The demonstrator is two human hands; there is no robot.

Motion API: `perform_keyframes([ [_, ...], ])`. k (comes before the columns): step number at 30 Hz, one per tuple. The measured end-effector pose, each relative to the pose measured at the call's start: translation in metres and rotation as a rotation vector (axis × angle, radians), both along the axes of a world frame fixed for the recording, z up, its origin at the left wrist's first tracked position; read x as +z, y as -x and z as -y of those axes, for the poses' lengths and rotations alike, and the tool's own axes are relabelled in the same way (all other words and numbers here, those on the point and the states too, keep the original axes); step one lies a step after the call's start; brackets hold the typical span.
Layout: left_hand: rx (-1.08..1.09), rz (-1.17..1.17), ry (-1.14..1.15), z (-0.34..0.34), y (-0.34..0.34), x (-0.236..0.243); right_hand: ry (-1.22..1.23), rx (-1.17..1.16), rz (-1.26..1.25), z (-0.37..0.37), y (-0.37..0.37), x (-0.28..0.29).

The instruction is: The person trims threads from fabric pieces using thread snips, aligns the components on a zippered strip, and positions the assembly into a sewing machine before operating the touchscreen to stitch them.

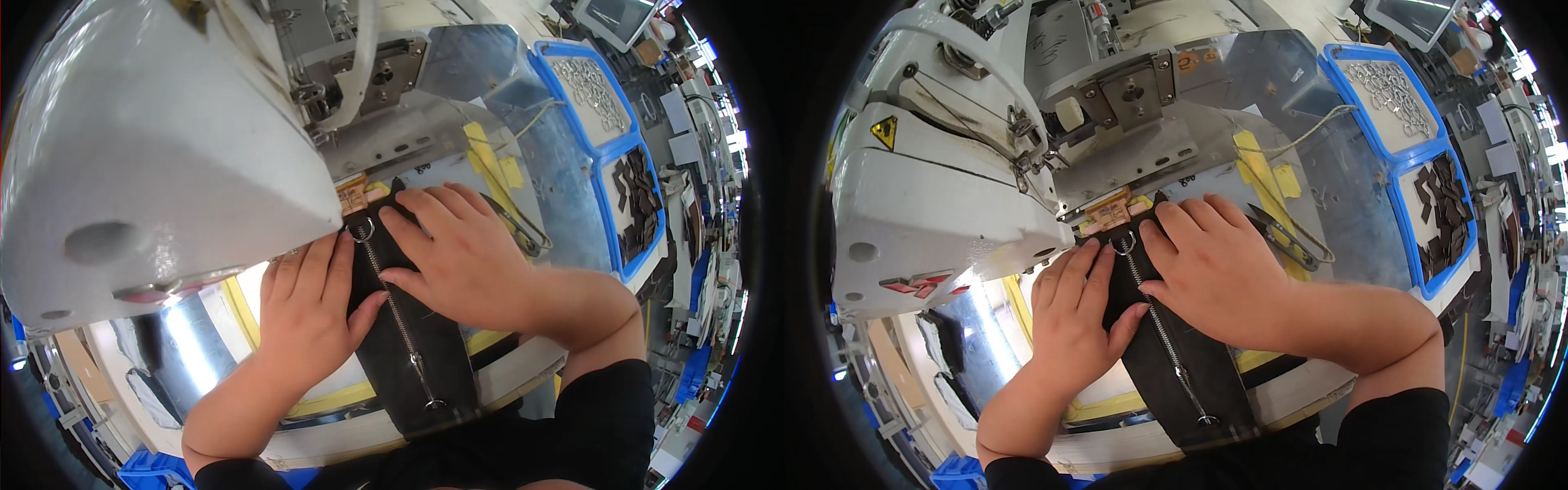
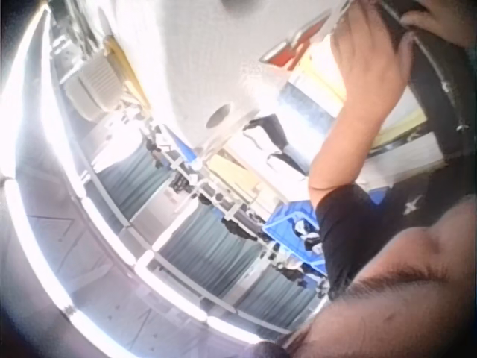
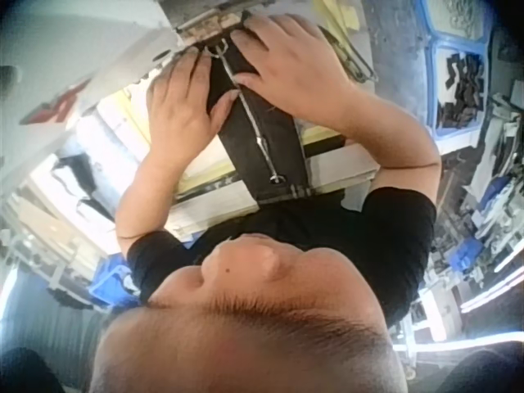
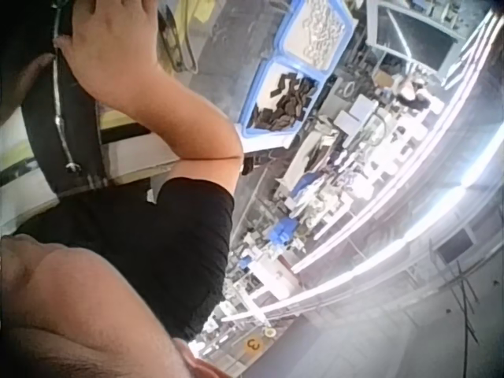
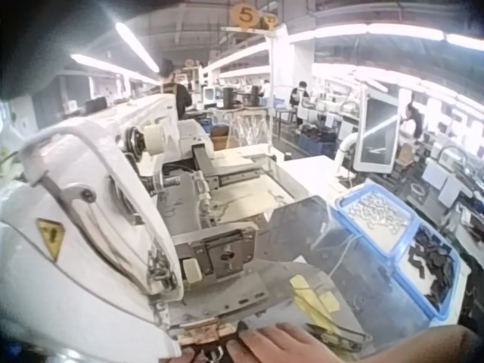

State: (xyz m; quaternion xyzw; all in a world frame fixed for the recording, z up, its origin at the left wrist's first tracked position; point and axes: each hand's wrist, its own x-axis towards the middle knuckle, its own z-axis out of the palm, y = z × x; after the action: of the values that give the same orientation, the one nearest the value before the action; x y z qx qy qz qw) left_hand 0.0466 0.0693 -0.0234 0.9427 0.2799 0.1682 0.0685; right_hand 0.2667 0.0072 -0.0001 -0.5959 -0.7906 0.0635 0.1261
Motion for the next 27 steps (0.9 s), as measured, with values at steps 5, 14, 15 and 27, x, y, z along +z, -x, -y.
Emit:
perform_keyframes([
  [5, 0.038, -0.047, 0.068, 0.0028, 0.0001, -0.0019, -0.052, 0.031, 0.059, -0.0004, 0.0035, -0.0107],
  [14, 0.049, -0.104, 0.017, 0.0057, -0.0009, 0.0024, -0.041, -0.044, 0.054, -0.0043, 0.0002, -0.0045],
  [15, 0.056, -0.102, 0.026, 0.0055, -0.0004, 0.0017, -0.073, -0.006, 0.025, -0.0055, 0.0004, -0.0055],
  [27, 0.020, -0.041, 0.063, 0.0038, 0.0004, -0.0033, -0.032, -0.079, 0.057, -0.0011, 0.0052, -0.0067],
])
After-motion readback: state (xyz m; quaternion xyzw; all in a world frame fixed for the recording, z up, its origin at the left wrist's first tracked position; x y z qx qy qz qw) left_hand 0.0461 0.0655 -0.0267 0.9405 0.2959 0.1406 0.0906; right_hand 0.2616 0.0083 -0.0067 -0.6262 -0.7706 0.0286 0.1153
